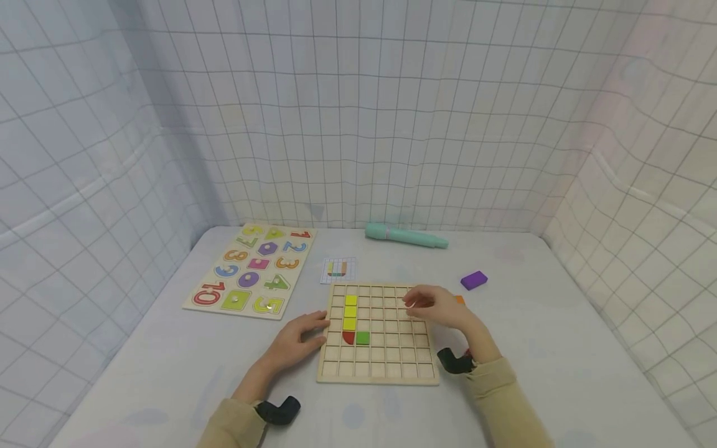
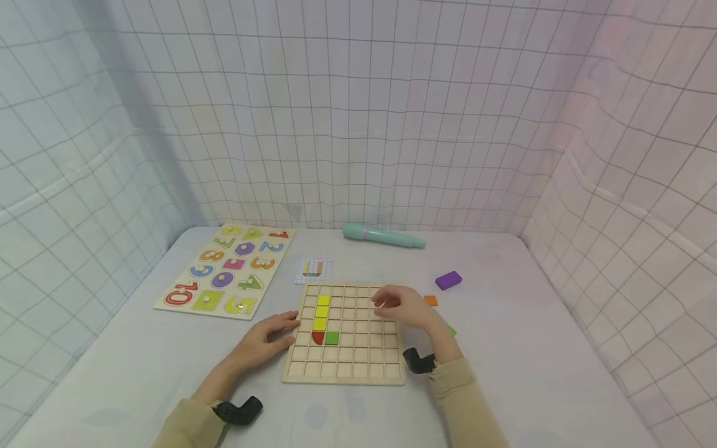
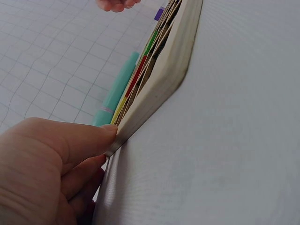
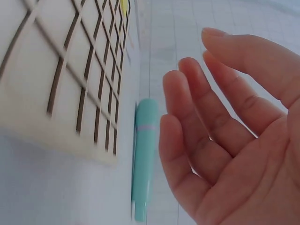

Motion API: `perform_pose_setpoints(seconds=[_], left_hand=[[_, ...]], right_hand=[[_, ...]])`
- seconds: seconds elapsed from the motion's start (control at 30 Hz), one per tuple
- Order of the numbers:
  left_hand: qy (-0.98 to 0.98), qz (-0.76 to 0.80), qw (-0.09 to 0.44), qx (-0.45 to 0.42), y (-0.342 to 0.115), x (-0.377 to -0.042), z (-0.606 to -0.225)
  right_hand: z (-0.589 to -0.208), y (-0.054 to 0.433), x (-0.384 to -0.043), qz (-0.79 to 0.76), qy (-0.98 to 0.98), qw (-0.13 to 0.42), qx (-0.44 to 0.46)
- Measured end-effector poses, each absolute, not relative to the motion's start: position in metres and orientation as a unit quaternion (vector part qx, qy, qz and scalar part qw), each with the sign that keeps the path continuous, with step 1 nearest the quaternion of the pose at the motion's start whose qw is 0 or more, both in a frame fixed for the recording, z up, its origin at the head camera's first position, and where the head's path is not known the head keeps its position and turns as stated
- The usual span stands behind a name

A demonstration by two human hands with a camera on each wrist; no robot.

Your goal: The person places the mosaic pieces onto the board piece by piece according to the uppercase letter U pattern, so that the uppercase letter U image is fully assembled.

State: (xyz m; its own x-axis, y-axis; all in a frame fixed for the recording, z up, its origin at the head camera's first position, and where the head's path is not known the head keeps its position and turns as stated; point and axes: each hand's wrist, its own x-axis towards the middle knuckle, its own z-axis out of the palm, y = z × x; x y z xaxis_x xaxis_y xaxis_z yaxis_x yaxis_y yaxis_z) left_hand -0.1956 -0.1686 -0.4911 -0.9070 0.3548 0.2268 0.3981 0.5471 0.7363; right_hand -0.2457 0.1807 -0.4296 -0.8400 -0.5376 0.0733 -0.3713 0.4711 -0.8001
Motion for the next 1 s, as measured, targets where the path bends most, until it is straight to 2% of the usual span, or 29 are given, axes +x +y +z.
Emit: perform_pose_setpoints(seconds=[0.27, 0.5, 1.0], left_hand=[[-0.877, -0.432, 0.021, -0.210, -0.169, -0.196, -0.493], [-0.877, -0.427, 0.028, -0.217, -0.169, -0.196, -0.492], [-0.876, -0.428, 0.033, -0.219, -0.169, -0.196, -0.492]], right_hand=[[-0.431, 0.223, -0.245, -0.446, 0.872, 0.052, -0.194], [-0.436, 0.254, -0.242, -0.445, 0.877, 0.033, -0.181], [-0.452, 0.279, -0.232, -0.456, 0.879, 0.045, -0.134]])
